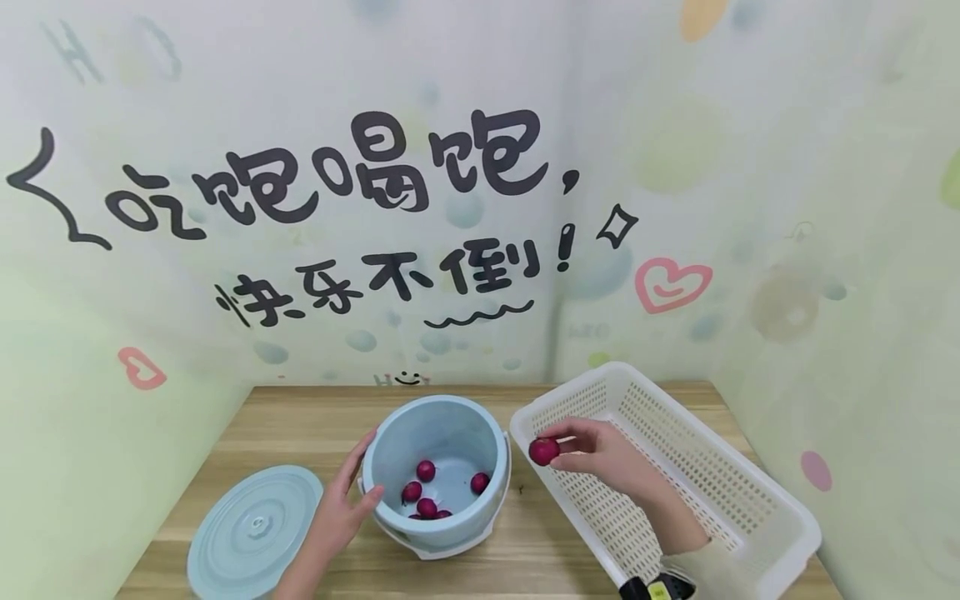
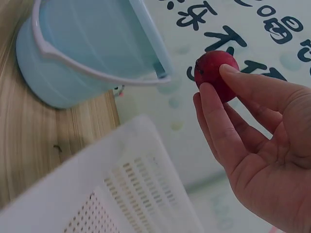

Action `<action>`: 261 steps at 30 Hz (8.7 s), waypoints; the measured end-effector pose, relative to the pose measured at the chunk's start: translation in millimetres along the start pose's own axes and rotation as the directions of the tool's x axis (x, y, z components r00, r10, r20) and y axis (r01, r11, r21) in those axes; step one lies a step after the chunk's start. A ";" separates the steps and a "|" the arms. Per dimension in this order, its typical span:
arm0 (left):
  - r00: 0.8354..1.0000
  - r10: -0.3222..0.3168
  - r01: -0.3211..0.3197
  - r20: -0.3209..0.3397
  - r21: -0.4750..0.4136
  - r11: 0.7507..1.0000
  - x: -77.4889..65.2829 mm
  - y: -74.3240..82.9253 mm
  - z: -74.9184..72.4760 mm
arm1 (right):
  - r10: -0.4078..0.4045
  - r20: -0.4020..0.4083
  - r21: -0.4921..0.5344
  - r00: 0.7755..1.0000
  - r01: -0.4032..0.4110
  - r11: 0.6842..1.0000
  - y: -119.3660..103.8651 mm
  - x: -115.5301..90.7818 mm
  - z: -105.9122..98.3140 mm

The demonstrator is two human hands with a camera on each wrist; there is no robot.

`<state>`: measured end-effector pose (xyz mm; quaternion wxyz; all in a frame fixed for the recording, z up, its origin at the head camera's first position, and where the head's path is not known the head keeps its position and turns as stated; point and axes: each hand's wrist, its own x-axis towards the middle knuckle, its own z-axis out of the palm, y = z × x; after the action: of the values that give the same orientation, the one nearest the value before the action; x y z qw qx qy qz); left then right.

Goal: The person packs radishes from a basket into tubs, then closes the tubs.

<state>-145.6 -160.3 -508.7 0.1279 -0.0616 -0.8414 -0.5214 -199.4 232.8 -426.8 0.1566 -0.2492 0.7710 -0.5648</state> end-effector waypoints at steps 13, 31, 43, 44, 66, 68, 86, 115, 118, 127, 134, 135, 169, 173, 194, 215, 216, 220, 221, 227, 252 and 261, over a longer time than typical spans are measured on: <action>1.000 0.020 -0.020 0.002 0.014 1.000 1.3 -1.7 0.4 | 0.002 0.022 0.018 1.000 -0.003 1.000 -13.0 27.1 27.9; 1.000 0.012 -0.012 0.002 0.025 1.000 1.6 0.0 1.1 | -0.041 -0.010 0.062 0.999 0.041 0.997 -15.3 42.4 48.6; 0.998 0.058 -0.057 -0.008 0.061 0.996 2.0 1.6 -3.6 | -0.091 0.026 0.090 0.995 0.089 0.992 -21.7 44.3 68.1; 0.998 0.061 -0.060 -0.008 0.058 0.996 1.6 2.2 -4.4 | -0.094 0.028 0.095 0.995 0.091 0.991 -23.2 44.7 70.5; 0.991 0.009 0.009 -0.136 0.135 0.991 -15.8 -13.4 -54.8 | -0.135 0.126 0.173 0.983 0.112 0.978 -53.1 68.7 146.6; 0.987 0.042 -0.018 -0.152 0.156 0.988 -19.4 -17.8 -60.3 | -0.148 0.146 0.200 0.978 0.117 0.973 -55.0 71.0 154.0; 0.957 0.059 0.021 -0.283 0.272 0.962 -49.6 -51.5 -108.3 | -0.131 0.136 0.226 0.982 0.098 0.969 -64.2 81.0 221.1; 0.936 -0.096 0.193 -0.338 0.266 0.945 -70.7 -99.0 -148.8 | 0.127 0.042 0.116 0.991 -0.131 0.985 -4.1 100.2 309.1; 0.936 -0.099 0.196 -0.338 0.268 0.943 -72.4 -106.3 -147.9 | 0.149 -0.006 0.096 0.989 -0.148 0.984 4.8 102.1 314.5; 0.918 -0.258 0.323 -0.302 0.189 0.927 -77.4 -118.2 -155.8 | 0.178 -0.075 0.089 0.981 -0.171 0.981 15.8 106.2 325.8; 0.885 -0.394 0.439 -0.249 0.166 0.883 -75.2 -125.6 -162.8 | 0.221 -0.073 0.077 0.973 -0.215 0.974 22.8 109.7 331.9; 0.882 -0.405 0.449 -0.241 0.169 0.877 -75.0 -126.0 -163.6 | 0.232 -0.060 0.085 0.971 -0.227 0.970 24.2 110.8 333.0; 0.761 -0.619 0.648 -0.193 0.197 0.735 -70.3 -109.9 -171.3 | 0.139 0.095 0.456 0.986 -0.167 0.874 39.1 108.7 341.8; 0.746 -0.610 0.658 -0.268 0.154 0.737 -65.3 -89.7 -174.2 | 0.073 0.070 0.414 0.995 -0.096 0.905 26.2 105.8 337.5; 0.808 -0.302 0.389 -0.505 0.074 0.918 -33.1 49.0 -165.4 | -0.301 -0.271 0.195 0.914 0.359 0.913 -77.3 76.3 236.2; 0.950 -0.056 0.067 -0.309 0.025 0.997 -10.3 73.3 -46.9 | -0.114 -0.533 0.123 0.839 0.210 0.970 -39.3 25.8 131.2; 0.953 -0.062 0.073 -0.297 0.026 0.997 -10.3 73.3 -42.8 | -0.094 -0.538 0.130 0.838 0.192 0.973 -37.0 23.2 129.0; 0.964 -0.076 0.081 -0.256 0.006 0.997 -10.9 71.7 -29.9 | -0.034 -0.547 0.144 0.836 0.134 0.981 -28.9 15.4 123.1; 0.965 -0.081 0.083 -0.249 -0.004 0.997 -11.1 70.8 -27.3 | -0.024 -0.548 0.145 0.836 0.123 0.982 -27.2 13.9 122.1; 0.971 -0.097 0.090 -0.217 -0.045 0.995 -12.8 62.5 -16.0 | 0.042 -0.546 0.153 0.836 0.050 0.987 -17.9 7.2 120.6; 0.977 -0.019 0.026 -0.210 0.033 0.999 -16.7 52.7 -8.8 | 0.072 -0.510 0.143 0.857 0.002 0.990 -7.5 -3.7 112.8; 0.985 -0.054 0.064 -0.164 0.056 0.996 -8.9 52.3 -18.2 | 0.062 -0.508 0.120 0.859 0.000 0.993 -7.7 -1.6 107.7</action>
<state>-121.9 -152.8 -458.4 0.1822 0.0097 -0.8453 -0.5022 -140.1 146.5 -453.2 -0.0300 -0.0687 0.7547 -0.6517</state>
